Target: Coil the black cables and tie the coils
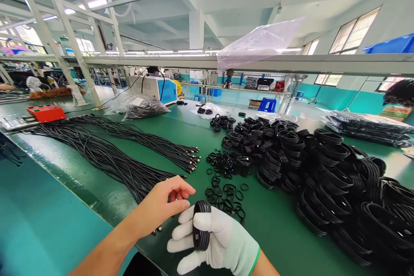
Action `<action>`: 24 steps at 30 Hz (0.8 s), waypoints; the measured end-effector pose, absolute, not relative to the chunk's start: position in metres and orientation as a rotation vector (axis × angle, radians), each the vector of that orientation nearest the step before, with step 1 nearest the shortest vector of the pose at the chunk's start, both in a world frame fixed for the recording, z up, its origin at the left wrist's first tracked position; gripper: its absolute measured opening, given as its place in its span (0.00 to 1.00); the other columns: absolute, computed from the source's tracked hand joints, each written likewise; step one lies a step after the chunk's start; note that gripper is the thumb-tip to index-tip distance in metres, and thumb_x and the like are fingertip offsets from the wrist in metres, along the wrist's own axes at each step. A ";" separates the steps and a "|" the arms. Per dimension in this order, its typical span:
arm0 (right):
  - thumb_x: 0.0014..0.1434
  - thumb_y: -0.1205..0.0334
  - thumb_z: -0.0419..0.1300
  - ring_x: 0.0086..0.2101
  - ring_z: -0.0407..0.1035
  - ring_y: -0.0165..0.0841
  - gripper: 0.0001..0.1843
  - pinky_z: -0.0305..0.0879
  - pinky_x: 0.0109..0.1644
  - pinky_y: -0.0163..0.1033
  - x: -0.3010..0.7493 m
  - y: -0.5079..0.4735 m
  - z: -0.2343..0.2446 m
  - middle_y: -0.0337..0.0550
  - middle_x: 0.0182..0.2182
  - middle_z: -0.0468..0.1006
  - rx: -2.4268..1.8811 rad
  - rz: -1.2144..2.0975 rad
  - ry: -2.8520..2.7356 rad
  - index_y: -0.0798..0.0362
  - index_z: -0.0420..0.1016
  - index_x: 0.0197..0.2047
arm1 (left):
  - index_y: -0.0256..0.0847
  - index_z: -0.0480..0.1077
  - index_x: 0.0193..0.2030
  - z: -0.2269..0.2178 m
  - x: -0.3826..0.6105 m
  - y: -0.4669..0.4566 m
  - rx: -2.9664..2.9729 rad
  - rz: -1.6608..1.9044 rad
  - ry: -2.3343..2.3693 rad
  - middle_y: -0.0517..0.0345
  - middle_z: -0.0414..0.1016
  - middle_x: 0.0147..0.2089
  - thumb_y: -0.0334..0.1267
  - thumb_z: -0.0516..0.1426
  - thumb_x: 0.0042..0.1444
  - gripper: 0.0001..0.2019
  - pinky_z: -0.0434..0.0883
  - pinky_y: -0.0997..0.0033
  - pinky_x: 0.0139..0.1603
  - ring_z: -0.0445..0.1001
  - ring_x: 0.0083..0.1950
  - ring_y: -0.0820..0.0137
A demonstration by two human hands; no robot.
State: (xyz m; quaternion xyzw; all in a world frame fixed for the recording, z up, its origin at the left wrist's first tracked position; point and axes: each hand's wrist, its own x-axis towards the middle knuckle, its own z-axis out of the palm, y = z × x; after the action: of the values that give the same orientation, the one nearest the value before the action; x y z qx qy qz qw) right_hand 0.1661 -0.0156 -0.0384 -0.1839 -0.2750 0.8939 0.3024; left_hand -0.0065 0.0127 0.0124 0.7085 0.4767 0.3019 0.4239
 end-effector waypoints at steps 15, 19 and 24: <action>0.47 0.62 0.67 0.33 0.74 0.35 0.15 0.71 0.27 0.33 0.170 -0.014 -0.031 0.43 0.32 0.75 -0.669 2.190 -0.669 0.55 0.72 0.39 | 0.40 0.72 0.36 0.006 -0.004 0.049 2.033 0.577 1.274 0.62 0.73 0.33 0.32 0.55 0.49 0.08 0.66 0.74 0.34 0.70 0.32 0.72; 0.53 0.57 0.63 0.39 0.75 0.39 0.18 0.73 0.30 0.34 0.184 -0.010 -0.035 0.46 0.39 0.78 -0.470 2.182 -0.717 0.55 0.72 0.45 | 0.41 0.71 0.32 -0.008 0.018 0.100 2.144 0.534 1.383 0.61 0.73 0.32 0.29 0.54 0.53 0.06 0.66 0.69 0.41 0.70 0.37 0.69; 0.53 0.55 0.63 0.42 0.75 0.40 0.20 0.74 0.31 0.34 0.189 -0.007 -0.039 0.45 0.43 0.78 -0.284 2.273 -0.716 0.54 0.71 0.48 | 0.37 0.69 0.37 -0.029 0.043 0.122 2.159 0.442 1.332 0.57 0.72 0.40 0.36 0.57 0.57 0.04 0.68 0.61 0.45 0.71 0.42 0.67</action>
State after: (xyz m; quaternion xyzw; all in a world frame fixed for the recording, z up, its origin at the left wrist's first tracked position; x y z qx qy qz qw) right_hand 0.1888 -0.0065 -0.0385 -0.1102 -0.2779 0.8827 0.3625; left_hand 0.0434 0.1223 -0.0285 0.8051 0.4966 0.1649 0.2795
